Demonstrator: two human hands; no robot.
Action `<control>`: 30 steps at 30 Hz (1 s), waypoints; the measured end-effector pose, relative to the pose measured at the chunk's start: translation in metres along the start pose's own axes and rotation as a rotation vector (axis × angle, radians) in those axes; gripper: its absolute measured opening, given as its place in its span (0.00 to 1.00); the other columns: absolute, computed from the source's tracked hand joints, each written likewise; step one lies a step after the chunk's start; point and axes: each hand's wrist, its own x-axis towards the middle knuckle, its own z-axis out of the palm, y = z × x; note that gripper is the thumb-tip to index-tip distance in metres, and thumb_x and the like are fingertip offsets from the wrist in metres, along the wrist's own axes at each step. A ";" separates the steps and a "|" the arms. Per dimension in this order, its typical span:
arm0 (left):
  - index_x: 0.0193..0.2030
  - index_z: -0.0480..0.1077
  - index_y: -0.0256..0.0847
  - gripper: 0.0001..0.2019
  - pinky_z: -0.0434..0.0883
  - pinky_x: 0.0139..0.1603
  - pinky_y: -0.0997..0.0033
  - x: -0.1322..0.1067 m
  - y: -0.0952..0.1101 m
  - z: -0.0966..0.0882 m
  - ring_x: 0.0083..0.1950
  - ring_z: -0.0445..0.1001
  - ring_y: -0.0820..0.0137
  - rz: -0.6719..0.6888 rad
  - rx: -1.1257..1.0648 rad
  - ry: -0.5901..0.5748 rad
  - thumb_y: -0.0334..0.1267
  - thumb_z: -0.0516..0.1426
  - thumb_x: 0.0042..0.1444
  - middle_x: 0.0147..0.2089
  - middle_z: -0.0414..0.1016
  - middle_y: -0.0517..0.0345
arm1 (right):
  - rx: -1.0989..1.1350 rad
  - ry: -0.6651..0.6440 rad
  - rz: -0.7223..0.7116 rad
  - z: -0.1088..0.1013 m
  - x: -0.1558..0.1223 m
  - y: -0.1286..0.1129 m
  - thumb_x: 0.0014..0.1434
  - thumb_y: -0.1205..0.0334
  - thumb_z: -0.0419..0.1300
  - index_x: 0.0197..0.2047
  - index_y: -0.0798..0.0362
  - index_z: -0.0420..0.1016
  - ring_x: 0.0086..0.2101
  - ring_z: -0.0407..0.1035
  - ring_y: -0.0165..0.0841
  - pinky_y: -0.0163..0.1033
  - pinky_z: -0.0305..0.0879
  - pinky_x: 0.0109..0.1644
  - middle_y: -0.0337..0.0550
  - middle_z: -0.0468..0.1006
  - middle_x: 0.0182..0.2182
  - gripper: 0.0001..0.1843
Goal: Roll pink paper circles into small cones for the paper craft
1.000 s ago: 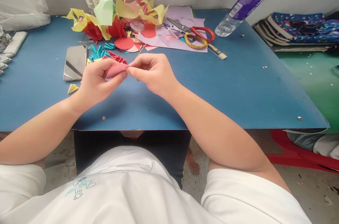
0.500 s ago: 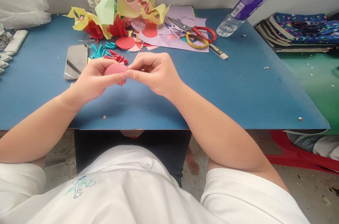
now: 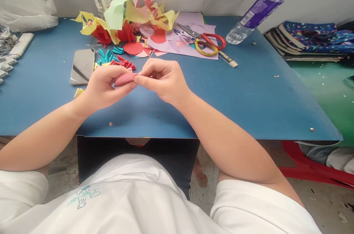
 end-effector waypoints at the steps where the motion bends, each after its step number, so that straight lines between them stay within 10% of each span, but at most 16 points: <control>1: 0.28 0.68 0.46 0.21 0.62 0.37 0.60 0.000 0.000 0.002 0.32 0.58 0.68 0.027 0.020 0.019 0.50 0.71 0.65 0.26 0.59 0.63 | 0.002 0.006 0.007 0.000 0.000 0.000 0.58 0.35 0.87 0.28 0.44 0.86 0.30 0.69 0.34 0.46 0.67 0.34 0.40 0.80 0.29 0.26; 13: 0.32 0.80 0.47 0.12 0.74 0.38 0.58 -0.001 0.006 0.005 0.35 0.71 0.64 -0.201 -0.151 0.083 0.48 0.73 0.62 0.30 0.75 0.58 | 0.044 0.013 0.049 0.003 -0.001 0.000 0.58 0.37 0.87 0.38 0.41 0.94 0.35 0.76 0.37 0.48 0.73 0.34 0.45 0.89 0.41 0.19; 22: 0.28 0.72 0.46 0.21 0.69 0.38 0.59 -0.003 0.002 0.008 0.34 0.65 0.66 -0.175 -0.090 0.102 0.52 0.73 0.63 0.28 0.66 0.60 | -0.012 0.023 0.027 0.002 -0.002 -0.002 0.63 0.45 0.85 0.36 0.42 0.94 0.37 0.77 0.38 0.47 0.74 0.37 0.44 0.88 0.36 0.13; 30: 0.34 0.80 0.47 0.09 0.69 0.39 0.59 -0.001 0.000 0.006 0.37 0.70 0.64 -0.173 -0.051 0.086 0.45 0.70 0.62 0.31 0.74 0.58 | 0.014 0.057 0.063 0.004 -0.001 0.000 0.60 0.42 0.87 0.34 0.43 0.93 0.32 0.73 0.35 0.47 0.72 0.37 0.41 0.85 0.32 0.16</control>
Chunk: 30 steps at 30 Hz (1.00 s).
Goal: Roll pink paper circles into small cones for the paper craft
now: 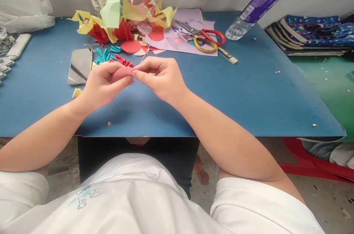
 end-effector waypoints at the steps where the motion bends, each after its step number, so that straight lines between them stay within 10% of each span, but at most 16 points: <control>1: 0.34 0.80 0.47 0.08 0.68 0.38 0.60 0.001 0.000 0.000 0.36 0.69 0.64 -0.005 -0.014 -0.010 0.44 0.70 0.61 0.31 0.73 0.59 | 0.001 -0.002 -0.006 0.000 0.000 0.000 0.59 0.41 0.87 0.34 0.43 0.93 0.32 0.73 0.35 0.47 0.72 0.37 0.41 0.85 0.32 0.17; 30: 0.31 0.79 0.48 0.18 0.74 0.45 0.54 -0.004 0.011 0.001 0.38 0.74 0.61 0.140 0.046 0.002 0.55 0.71 0.66 0.33 0.78 0.54 | -0.007 -0.001 -0.040 0.004 -0.004 -0.007 0.55 0.28 0.85 0.31 0.39 0.86 0.38 0.73 0.44 0.55 0.74 0.41 0.44 0.82 0.34 0.27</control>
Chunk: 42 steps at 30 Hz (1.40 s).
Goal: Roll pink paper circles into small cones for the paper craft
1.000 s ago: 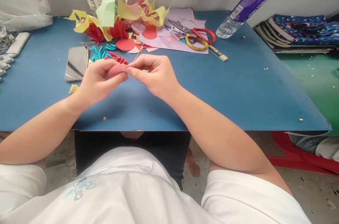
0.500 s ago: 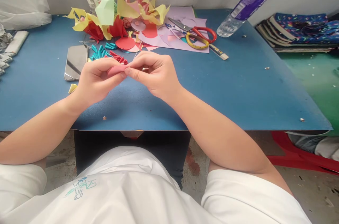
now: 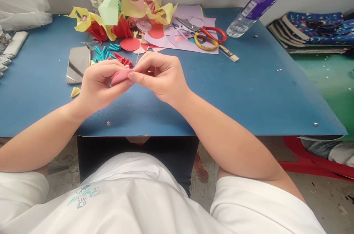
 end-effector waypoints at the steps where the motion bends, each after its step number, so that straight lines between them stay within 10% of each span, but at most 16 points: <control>1: 0.30 0.78 0.47 0.18 0.73 0.45 0.54 0.000 0.000 0.001 0.37 0.74 0.62 -0.004 -0.012 0.007 0.54 0.71 0.66 0.32 0.77 0.55 | 0.008 -0.006 0.001 0.000 0.000 0.001 0.56 0.28 0.85 0.31 0.39 0.87 0.38 0.73 0.44 0.56 0.74 0.41 0.44 0.82 0.34 0.26; 14: 0.24 0.63 0.46 0.29 0.58 0.30 0.58 0.004 -0.005 -0.004 0.30 0.58 0.68 -0.100 -0.103 -0.037 0.54 0.74 0.65 0.25 0.58 0.62 | 0.025 -0.059 0.001 -0.004 0.003 0.003 0.60 0.32 0.85 0.32 0.42 0.90 0.38 0.75 0.41 0.51 0.73 0.38 0.45 0.84 0.37 0.23; 20: 0.29 0.71 0.47 0.18 0.58 0.33 0.58 0.004 -0.014 -0.004 0.32 0.59 0.67 -0.071 -0.121 -0.044 0.47 0.70 0.65 0.28 0.62 0.60 | 0.070 0.007 0.026 -0.003 0.004 0.005 0.56 0.34 0.87 0.32 0.42 0.92 0.30 0.69 0.34 0.47 0.67 0.33 0.41 0.81 0.32 0.23; 42: 0.25 0.59 0.45 0.27 0.59 0.33 0.60 0.004 -0.010 0.002 0.31 0.57 0.69 -0.008 -0.091 -0.034 0.47 0.71 0.66 0.27 0.58 0.62 | 0.019 -0.038 0.133 0.001 0.004 -0.005 0.46 0.21 0.86 0.31 0.37 0.85 0.38 0.72 0.43 0.56 0.76 0.44 0.40 0.82 0.32 0.32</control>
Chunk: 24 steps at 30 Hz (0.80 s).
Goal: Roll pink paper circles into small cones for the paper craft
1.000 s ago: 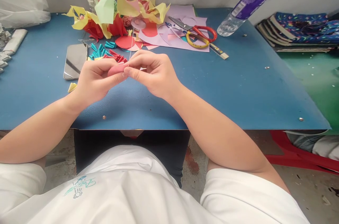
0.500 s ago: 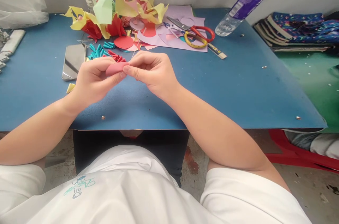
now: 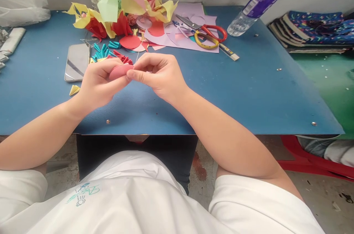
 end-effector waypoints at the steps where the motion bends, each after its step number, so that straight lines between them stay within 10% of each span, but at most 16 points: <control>1: 0.25 0.57 0.45 0.28 0.57 0.32 0.61 0.000 -0.001 0.000 0.31 0.55 0.70 -0.023 -0.021 0.000 0.47 0.71 0.65 0.26 0.56 0.63 | -0.002 -0.001 0.006 -0.001 0.000 -0.001 0.46 0.21 0.86 0.32 0.37 0.86 0.39 0.73 0.43 0.56 0.77 0.44 0.41 0.83 0.34 0.32; 10: 0.25 0.58 0.45 0.26 0.52 0.32 0.60 0.001 0.002 -0.002 0.31 0.53 0.70 -0.146 -0.059 0.006 0.45 0.70 0.63 0.27 0.53 0.62 | -0.022 0.009 -0.077 -0.004 -0.001 0.003 0.60 0.39 0.85 0.34 0.44 0.90 0.37 0.78 0.39 0.49 0.78 0.40 0.43 0.87 0.36 0.20; 24: 0.26 0.65 0.46 0.25 0.55 0.32 0.59 0.001 -0.008 0.001 0.31 0.55 0.68 -0.061 0.002 0.001 0.51 0.72 0.64 0.26 0.57 0.62 | -0.033 0.034 0.013 -0.003 -0.001 0.000 0.53 0.34 0.89 0.32 0.39 0.86 0.39 0.78 0.43 0.56 0.80 0.43 0.41 0.87 0.35 0.25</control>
